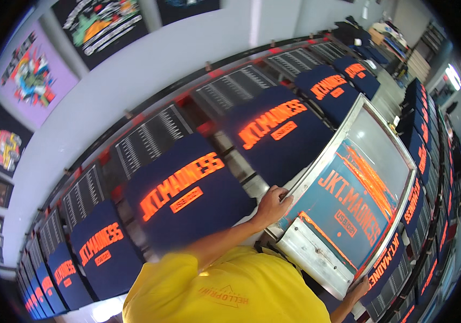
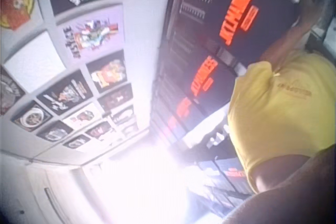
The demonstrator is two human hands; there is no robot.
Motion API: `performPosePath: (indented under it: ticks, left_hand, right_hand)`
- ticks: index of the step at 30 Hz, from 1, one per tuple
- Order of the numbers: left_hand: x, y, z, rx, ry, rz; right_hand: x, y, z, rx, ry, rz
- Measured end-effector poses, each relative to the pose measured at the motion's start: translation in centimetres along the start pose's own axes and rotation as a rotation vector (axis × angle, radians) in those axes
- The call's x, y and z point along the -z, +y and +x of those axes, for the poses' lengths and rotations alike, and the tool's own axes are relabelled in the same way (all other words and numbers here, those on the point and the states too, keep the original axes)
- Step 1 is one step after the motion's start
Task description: The person applies ink to t-shirts using a screen and a squeegee, repeating the process across a series of shirts on a long table.
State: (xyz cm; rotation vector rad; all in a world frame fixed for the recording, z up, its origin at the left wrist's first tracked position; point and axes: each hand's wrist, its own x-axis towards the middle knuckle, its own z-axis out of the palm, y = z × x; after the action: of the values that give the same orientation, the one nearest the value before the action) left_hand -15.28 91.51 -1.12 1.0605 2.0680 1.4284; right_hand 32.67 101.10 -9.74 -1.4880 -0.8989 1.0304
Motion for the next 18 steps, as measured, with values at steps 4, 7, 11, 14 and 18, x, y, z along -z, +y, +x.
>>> performPosePath:
  ticks: [4, 7, 11, 14, 18]
  left_hand:
    - [-6.7, 1.9, 4.9, -0.051, -0.040, 0.020]
    - [-10.1, 1.0, 8.8, -0.058, -0.076, 0.036]
    - [-15.1, 2.1, 12.9, -0.053, -0.088, 0.005]
    - [-17.6, 2.2, 16.3, -0.051, -0.118, 0.012]
    - [-20.7, 1.9, 21.7, -0.069, -0.125, 0.007]
  right_hand:
    - [0.8, 0.4, 5.9, 0.035, 0.067, -0.069]
    - [-0.7, 2.3, 8.8, -0.041, 0.088, -0.036]
    - [-2.2, 1.0, 12.9, -0.053, 0.113, 0.051]
    - [-3.8, 1.1, 15.6, -0.048, 0.125, 0.058]
    - [-5.8, 1.0, 20.1, -0.116, 0.094, -0.014]
